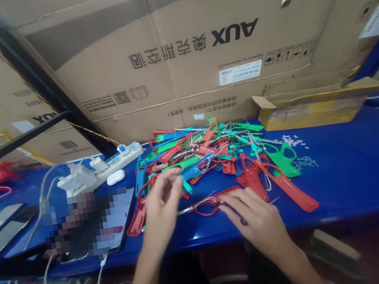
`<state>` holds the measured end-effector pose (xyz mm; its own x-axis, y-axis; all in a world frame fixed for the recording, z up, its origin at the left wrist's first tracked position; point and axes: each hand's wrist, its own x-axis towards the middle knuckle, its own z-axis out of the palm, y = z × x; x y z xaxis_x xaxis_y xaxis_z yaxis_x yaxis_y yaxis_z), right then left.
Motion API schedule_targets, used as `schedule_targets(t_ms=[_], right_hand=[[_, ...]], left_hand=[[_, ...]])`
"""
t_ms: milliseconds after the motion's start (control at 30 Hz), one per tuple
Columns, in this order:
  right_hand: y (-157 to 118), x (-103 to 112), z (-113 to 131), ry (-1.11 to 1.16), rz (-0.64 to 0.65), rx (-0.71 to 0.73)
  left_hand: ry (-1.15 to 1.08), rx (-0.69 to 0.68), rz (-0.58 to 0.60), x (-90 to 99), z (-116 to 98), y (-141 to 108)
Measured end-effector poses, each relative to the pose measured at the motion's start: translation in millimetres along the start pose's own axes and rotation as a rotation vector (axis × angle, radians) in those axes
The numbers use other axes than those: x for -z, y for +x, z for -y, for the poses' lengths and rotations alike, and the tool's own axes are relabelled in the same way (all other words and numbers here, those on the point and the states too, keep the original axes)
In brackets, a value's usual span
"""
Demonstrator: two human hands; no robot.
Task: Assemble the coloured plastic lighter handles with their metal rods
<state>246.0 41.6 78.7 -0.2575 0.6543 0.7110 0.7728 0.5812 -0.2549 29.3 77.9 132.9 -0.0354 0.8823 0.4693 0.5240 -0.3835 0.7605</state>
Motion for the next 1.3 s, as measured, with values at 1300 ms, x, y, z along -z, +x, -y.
schedule_targets(t_ms=[1300], right_hand=[[2,-2,-5,0.209,0.285,-0.151]], left_hand=[[0.506,-0.333,0.381,-7.2,19,-22]])
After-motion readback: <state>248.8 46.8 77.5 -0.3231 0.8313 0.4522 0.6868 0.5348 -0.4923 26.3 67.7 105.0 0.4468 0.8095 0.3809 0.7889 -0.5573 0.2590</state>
